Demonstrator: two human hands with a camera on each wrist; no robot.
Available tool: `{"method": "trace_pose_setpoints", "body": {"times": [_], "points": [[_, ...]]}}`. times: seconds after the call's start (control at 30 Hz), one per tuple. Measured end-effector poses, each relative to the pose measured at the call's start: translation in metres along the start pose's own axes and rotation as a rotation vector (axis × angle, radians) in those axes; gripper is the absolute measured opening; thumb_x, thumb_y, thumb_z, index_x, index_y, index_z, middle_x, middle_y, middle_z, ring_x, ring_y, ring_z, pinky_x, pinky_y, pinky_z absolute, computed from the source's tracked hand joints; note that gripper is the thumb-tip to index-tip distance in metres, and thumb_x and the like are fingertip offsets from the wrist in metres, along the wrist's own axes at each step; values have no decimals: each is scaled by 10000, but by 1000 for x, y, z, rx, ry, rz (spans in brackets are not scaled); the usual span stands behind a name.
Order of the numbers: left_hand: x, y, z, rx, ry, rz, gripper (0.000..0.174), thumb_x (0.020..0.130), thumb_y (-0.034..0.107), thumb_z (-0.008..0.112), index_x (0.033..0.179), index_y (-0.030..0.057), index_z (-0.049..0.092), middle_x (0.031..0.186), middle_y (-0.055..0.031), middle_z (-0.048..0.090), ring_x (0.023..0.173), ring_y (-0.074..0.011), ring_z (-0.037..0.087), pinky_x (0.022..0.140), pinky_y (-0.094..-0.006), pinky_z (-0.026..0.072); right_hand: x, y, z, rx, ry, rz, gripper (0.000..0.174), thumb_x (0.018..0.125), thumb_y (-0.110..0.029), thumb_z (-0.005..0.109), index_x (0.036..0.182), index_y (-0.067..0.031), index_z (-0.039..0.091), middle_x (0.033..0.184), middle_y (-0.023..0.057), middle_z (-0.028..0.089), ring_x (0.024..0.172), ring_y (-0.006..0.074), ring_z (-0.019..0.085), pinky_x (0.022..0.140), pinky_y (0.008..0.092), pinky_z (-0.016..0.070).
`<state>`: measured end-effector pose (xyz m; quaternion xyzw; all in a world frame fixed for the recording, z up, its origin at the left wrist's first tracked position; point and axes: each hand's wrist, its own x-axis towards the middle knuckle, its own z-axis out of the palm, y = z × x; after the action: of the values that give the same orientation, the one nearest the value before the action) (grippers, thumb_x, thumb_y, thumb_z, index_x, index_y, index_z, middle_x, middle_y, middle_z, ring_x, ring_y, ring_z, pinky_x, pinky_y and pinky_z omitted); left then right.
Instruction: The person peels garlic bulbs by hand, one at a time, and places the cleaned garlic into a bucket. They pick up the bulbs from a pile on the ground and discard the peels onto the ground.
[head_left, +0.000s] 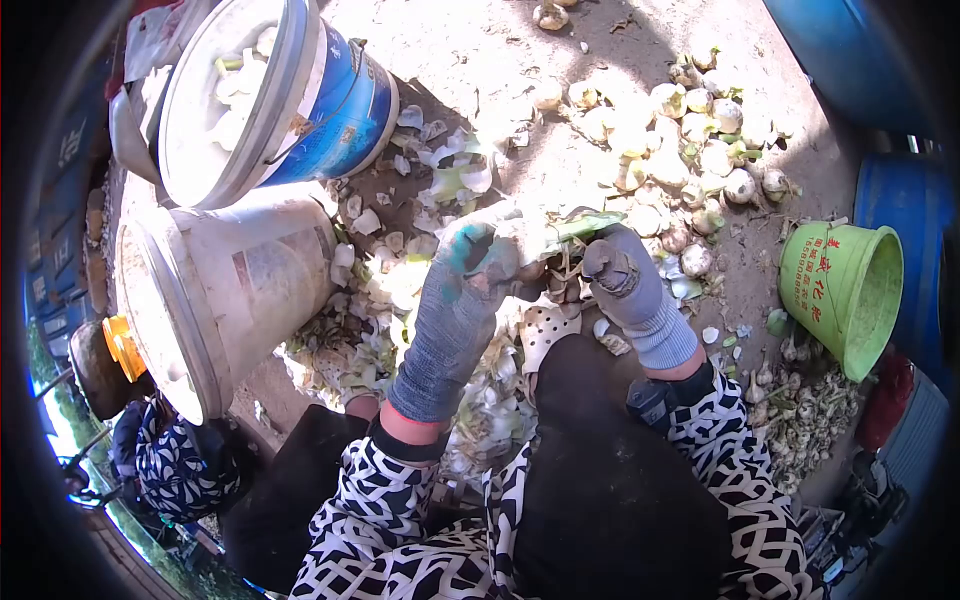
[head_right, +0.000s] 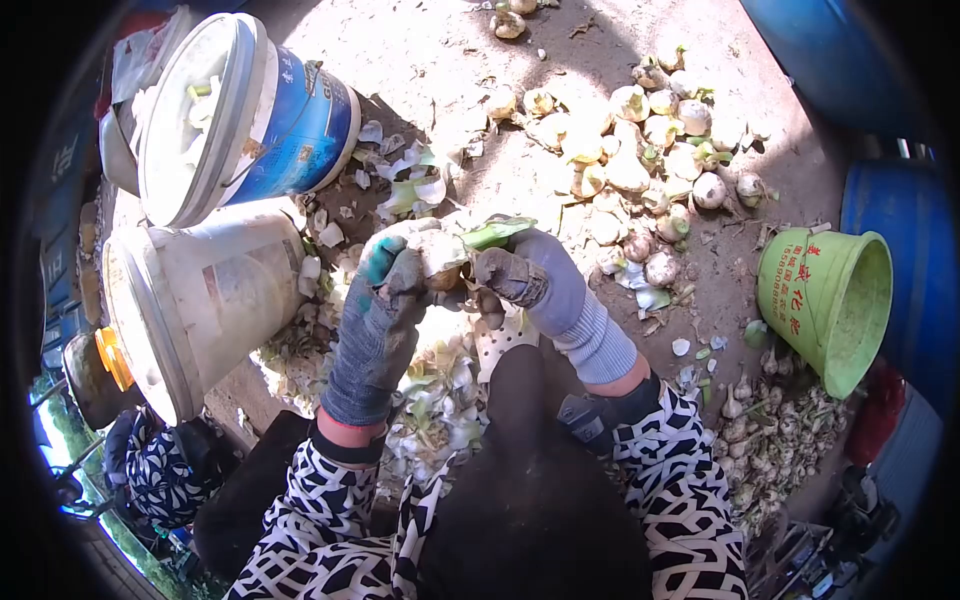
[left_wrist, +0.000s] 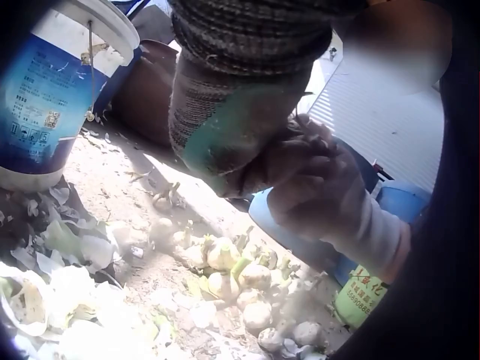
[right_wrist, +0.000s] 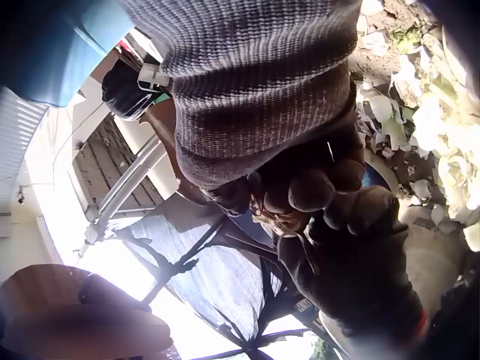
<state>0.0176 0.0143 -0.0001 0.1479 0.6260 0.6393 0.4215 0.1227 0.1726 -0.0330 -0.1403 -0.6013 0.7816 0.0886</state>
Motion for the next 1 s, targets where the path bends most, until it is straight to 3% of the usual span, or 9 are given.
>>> {"method": "trace_pose_setpoints", "body": {"times": [0.17, 0.37, 0.5, 0.73, 0.77, 0.83, 0.9, 0.97, 1.0], "points": [[-5, 11, 10, -2, 76, 8, 566, 893, 341, 675, 1266, -5, 427, 988, -11, 483, 852, -77, 494, 781, -236, 453, 8, -32, 13, 8, 74, 410, 263, 919, -273, 641, 964, -14, 647, 642, 29, 600, 468, 65, 521, 415, 219, 406], [-16, -20, 5, -105, 185, 28, 315, 993, 161, 459, 1250, -21, 442, 973, -66, 542, 882, -98, 525, 788, -238, 453, 6, -28, 20, 3, -5, 409, 229, 917, -228, 646, 908, 0, 662, 698, 26, 606, 515, 68, 520, 459, 227, 411], [-5, -25, -17, 1279, 120, 502, 428, 911, 114, 537, 1299, -43, 444, 1070, -222, 609, 898, -354, 628, 822, -408, 504, -1, -27, 22, -78, -28, 289, 186, 896, -169, 669, 994, -13, 642, 805, 14, 638, 724, 57, 536, 651, 238, 463], [35, -8, -44, 922, -238, 393, 555, 768, 115, 687, 1263, -27, 481, 998, -181, 613, 938, -329, 619, 781, -390, 509, -5, -23, 27, -171, -136, 226, 300, 837, -140, 739, 1076, 1, 626, 926, 33, 685, 857, 80, 601, 785, 247, 495], [46, -32, -55, 339, -304, 208, 477, 811, 246, 711, 1180, -16, 560, 1021, -117, 651, 908, -236, 650, 841, -362, 520, 4, -44, 29, -69, -327, 497, 339, 823, -133, 750, 1111, -6, 624, 934, 38, 683, 888, 99, 614, 819, 272, 500], [38, -67, -35, -389, -327, 246, 591, 825, 265, 710, 1283, -37, 489, 1168, -139, 593, 1026, -220, 602, 945, -387, 486, 2, -11, 36, -34, -307, 92, 342, 826, -141, 745, 1124, -21, 626, 866, 35, 676, 777, 85, 627, 703, 247, 519], [39, -60, -37, 264, -297, 231, 502, 915, 190, 580, 1332, -46, 432, 1278, -193, 527, 1099, -268, 582, 955, -415, 488, 2, -12, 26, 117, -202, 462, 332, 842, -152, 727, 1129, -23, 620, 792, 32, 666, 622, 53, 603, 544, 204, 488], [47, -58, -34, 262, -140, 324, 446, 923, 155, 553, 1306, -50, 454, 1307, -202, 512, 1070, -296, 600, 899, -413, 523, 1, -10, 28, 226, -120, 390, 325, 864, -165, 699, 1144, -23, 615, 739, 35, 660, 515, 24, 554, 437, 175, 423], [46, -55, -40, -178, -97, 184, 336, 886, 362, 619, 987, 43, 649, 981, -102, 657, 917, -209, 637, 773, -347, 521, -1, -11, 25, 233, -70, 415, 336, 874, -178, 685, 1160, -19, 609, 763, 39, 664, 540, 37, 573, 465, 179, 446]]}}
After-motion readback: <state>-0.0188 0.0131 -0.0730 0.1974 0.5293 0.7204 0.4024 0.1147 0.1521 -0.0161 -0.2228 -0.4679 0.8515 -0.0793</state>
